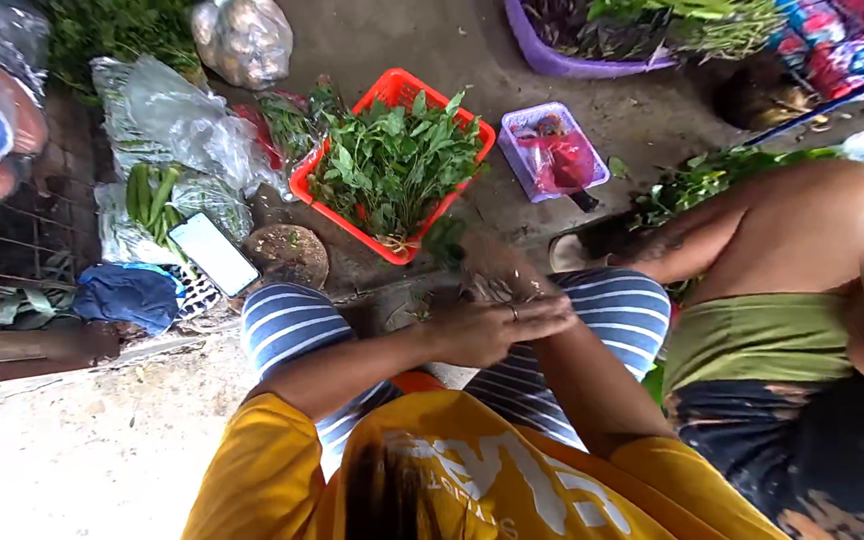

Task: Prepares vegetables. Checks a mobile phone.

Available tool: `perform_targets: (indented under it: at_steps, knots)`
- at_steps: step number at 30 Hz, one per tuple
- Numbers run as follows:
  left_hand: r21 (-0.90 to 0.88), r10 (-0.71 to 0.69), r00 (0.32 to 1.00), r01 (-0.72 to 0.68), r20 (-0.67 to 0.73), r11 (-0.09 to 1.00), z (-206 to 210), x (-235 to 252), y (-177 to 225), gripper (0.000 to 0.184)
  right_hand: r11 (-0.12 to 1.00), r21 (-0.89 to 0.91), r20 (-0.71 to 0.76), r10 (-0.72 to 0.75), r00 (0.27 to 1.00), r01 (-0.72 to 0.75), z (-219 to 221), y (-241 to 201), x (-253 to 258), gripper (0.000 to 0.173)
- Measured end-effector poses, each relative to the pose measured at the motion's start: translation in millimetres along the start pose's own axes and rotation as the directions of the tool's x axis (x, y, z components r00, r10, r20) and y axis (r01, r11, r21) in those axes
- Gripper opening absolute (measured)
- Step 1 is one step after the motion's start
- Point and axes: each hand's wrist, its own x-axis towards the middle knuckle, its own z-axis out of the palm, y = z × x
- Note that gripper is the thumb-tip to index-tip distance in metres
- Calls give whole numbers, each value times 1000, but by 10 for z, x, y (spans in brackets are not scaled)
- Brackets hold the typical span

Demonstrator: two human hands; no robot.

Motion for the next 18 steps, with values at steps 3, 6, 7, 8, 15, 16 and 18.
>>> perform_targets:
  at_steps: [3,6,7,8,15,16,18]
  knots:
    - [-55,-148,955,139,-256,989,-469,1,-145,49,988,-149,380,102,919,-48,-522,-347,-271,42]
    - [-185,-545,800,513,-250,838,-825,-90,-600,102,922,82,-72,-373,925,378,-176,416,-199,54]
    - [-316,-633,764,575,-122,755,-860,-95,-681,110,909,103,-65,-398,915,403,-218,477,-183,58]
    - [-461,-649,761,570,-17,680,-839,-86,-707,108,891,101,-82,-435,896,442,-262,501,-196,56]
    - [-887,-825,547,300,-140,350,-645,-7,-782,61,935,-4,-49,-353,934,354,-763,274,-952,53]
    - [-898,-836,517,260,-181,355,-692,-39,-845,61,937,-6,-89,-349,933,350,-822,371,-1076,52]
    - [-903,-845,477,206,-243,377,-776,-94,-900,56,945,40,-247,-306,919,326,-907,542,-1336,50]
